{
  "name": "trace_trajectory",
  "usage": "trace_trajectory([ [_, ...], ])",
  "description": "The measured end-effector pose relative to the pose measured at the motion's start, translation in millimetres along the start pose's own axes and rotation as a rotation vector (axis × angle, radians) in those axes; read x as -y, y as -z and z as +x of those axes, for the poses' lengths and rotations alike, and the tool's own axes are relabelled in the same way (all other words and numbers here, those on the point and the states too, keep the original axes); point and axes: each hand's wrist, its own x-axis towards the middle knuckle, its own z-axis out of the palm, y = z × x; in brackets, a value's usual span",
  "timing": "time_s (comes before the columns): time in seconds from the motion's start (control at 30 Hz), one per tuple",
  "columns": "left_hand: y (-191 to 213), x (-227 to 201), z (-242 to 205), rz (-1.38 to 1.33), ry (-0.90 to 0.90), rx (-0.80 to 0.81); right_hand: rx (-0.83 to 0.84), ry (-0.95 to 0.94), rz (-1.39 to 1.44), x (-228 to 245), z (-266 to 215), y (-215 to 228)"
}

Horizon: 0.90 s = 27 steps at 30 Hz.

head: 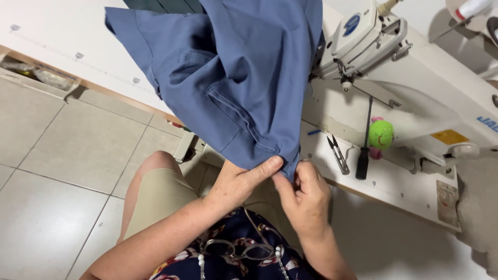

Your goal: Trimming loose threads from a pair of blue trousers using thread snips at a sewing workstation.

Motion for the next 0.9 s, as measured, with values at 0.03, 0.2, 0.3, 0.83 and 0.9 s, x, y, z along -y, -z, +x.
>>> trace_trajectory([
  [0.03,2,-5,4,0.005,-0.011,-0.006,0.000,0.011,0.006,-2,5,1],
  [0.2,9,11,16,0.165,-0.053,-0.040,0.250,0.160,0.627,-1,44,1],
  [0.3,-6,3,7,-0.522,0.454,-0.204,0.283,0.084,0.927,-5,53,-7],
  [0.83,4,12,19,-0.859,0.432,-0.300,-0.026,-0.383,1.540,-19,39,-44],
  [0.9,9,11,16,-0.858,0.464,-0.297,-0.108,-0.429,1.500,-15,37,-48],
])
